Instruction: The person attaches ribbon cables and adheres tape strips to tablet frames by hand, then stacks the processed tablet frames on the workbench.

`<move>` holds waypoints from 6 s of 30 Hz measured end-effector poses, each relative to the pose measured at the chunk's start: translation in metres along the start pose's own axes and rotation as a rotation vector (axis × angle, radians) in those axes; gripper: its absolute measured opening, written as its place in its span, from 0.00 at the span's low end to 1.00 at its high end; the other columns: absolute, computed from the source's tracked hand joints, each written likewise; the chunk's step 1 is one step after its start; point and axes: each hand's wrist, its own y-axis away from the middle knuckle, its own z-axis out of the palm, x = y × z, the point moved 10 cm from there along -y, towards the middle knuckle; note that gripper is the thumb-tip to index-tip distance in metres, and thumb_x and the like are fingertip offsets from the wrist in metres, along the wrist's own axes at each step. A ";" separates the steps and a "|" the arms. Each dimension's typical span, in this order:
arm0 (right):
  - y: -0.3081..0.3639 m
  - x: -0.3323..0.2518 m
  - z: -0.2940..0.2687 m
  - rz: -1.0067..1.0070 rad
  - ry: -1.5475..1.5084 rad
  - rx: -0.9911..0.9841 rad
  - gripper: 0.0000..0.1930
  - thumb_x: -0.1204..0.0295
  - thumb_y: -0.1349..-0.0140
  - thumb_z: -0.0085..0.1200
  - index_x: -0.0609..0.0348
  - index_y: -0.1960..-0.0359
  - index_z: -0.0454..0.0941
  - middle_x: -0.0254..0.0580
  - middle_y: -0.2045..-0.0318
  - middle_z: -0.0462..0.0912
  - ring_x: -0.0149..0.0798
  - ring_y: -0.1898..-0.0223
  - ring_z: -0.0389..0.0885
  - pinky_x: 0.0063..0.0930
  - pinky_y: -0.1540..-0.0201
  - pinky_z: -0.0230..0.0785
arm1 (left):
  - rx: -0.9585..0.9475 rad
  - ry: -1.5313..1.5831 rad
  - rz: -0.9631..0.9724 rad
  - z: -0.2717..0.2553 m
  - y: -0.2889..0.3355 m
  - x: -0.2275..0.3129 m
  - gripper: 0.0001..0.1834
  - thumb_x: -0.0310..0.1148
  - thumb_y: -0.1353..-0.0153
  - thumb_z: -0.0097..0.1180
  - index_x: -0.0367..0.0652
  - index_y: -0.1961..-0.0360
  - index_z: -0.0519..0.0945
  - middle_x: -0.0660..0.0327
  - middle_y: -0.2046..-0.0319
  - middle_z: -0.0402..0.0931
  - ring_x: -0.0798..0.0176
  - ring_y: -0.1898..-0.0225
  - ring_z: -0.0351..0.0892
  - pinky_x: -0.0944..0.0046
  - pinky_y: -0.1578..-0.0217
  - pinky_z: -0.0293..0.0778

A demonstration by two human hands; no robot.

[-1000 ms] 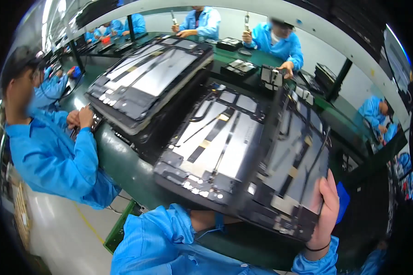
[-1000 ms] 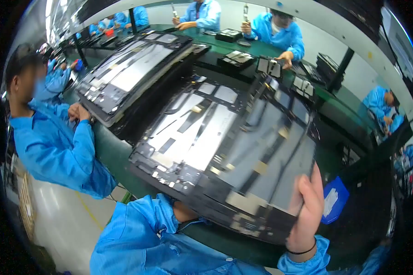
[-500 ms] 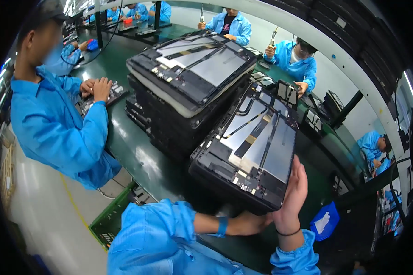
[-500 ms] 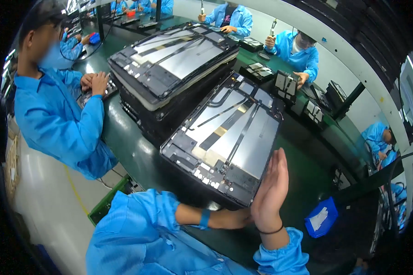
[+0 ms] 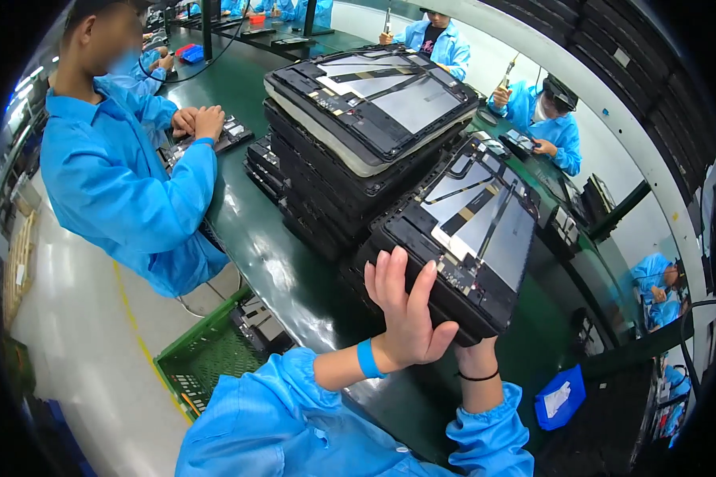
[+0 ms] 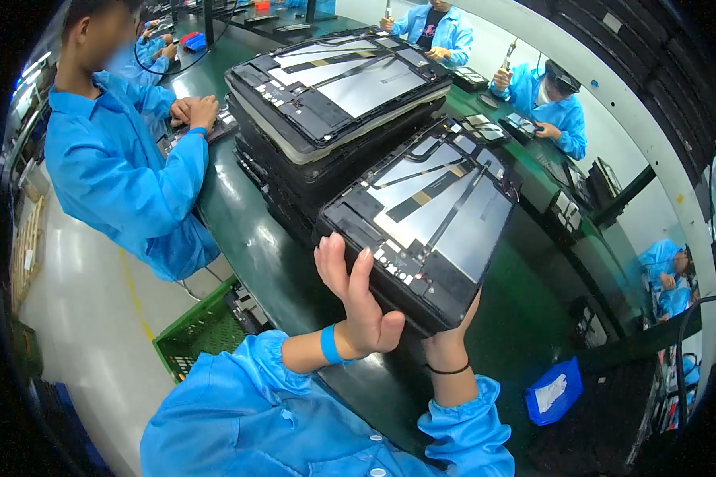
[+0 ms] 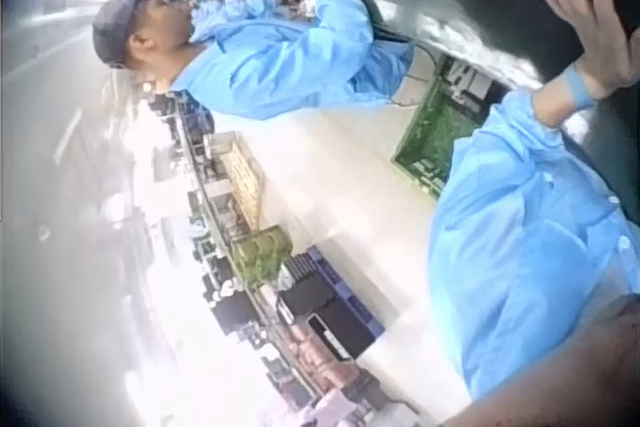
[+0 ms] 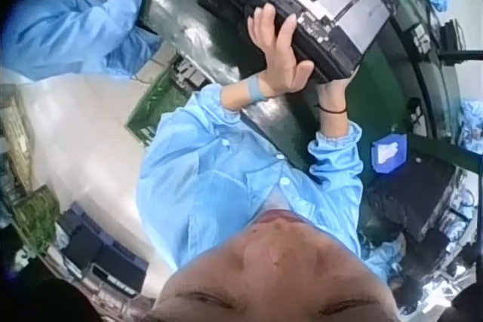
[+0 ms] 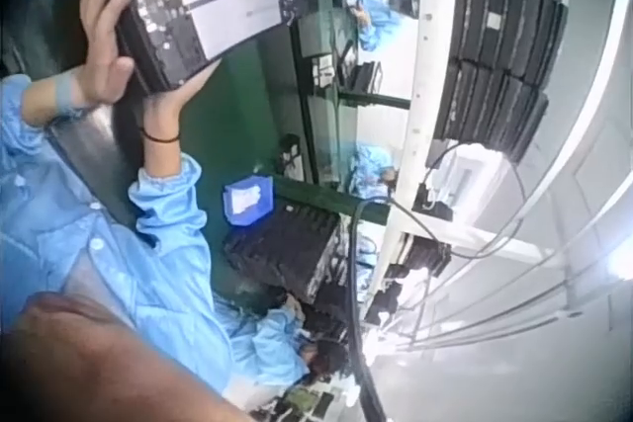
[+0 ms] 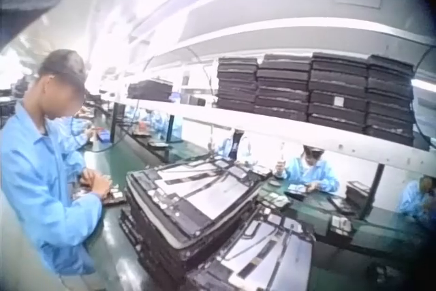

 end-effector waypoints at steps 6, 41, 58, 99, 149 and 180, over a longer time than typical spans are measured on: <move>-0.028 0.029 -0.052 0.016 0.030 -0.012 0.20 0.58 0.30 0.37 0.59 0.48 0.70 0.42 0.54 0.78 0.38 0.52 0.78 0.33 0.48 0.72 | -0.027 0.079 -0.012 -0.003 0.011 -0.013 0.43 0.58 0.34 0.34 0.28 0.33 0.51 0.35 0.31 0.39 0.35 0.30 0.33 0.40 0.34 0.27; -0.062 0.072 -0.012 0.386 -0.108 -0.103 0.22 0.55 0.30 0.37 0.61 0.48 0.70 0.43 0.52 0.76 0.40 0.48 0.74 0.35 0.42 0.65 | 0.094 0.282 -0.402 0.000 0.012 -0.079 0.43 0.50 0.33 0.33 0.23 0.32 0.38 0.34 0.31 0.32 0.36 0.29 0.33 0.45 0.33 0.32; -0.076 0.090 0.029 0.348 -0.396 0.033 0.23 0.54 0.31 0.36 0.62 0.47 0.69 0.44 0.51 0.75 0.41 0.46 0.72 0.35 0.40 0.62 | 0.271 0.046 -0.244 -0.025 0.003 -0.063 0.38 0.52 0.30 0.28 0.30 0.31 0.45 0.50 0.33 0.51 0.53 0.32 0.49 0.57 0.33 0.44; -0.192 -0.232 -0.339 0.295 1.809 -0.198 0.28 0.52 0.58 0.68 0.63 0.62 0.81 0.40 0.72 0.83 0.39 0.65 0.80 0.35 0.58 0.70 | -1.287 0.766 0.068 0.173 0.162 0.060 0.08 0.28 0.40 0.54 0.41 0.61 0.82 0.56 0.69 0.79 0.53 0.66 0.77 0.58 0.63 0.72; 0.113 -0.126 -0.154 -0.479 1.403 0.167 0.04 0.75 0.54 0.61 0.49 0.79 0.79 0.30 0.78 0.77 0.38 0.70 0.75 0.33 0.62 0.62 | -0.985 0.816 0.767 0.068 0.131 0.113 0.11 0.32 0.54 0.64 0.63 0.68 0.84 0.78 0.68 0.79 0.70 0.58 0.73 0.58 0.46 0.56; 0.122 -0.075 -0.136 -0.270 1.530 -0.520 0.23 0.59 0.44 0.56 0.56 0.48 0.74 0.36 0.43 0.74 0.52 0.34 0.59 0.52 0.37 0.49 | -1.266 0.344 -0.049 0.158 0.151 0.061 0.24 0.32 0.48 0.62 0.42 0.49 0.72 0.52 0.40 0.63 0.44 0.34 0.52 0.49 0.36 0.46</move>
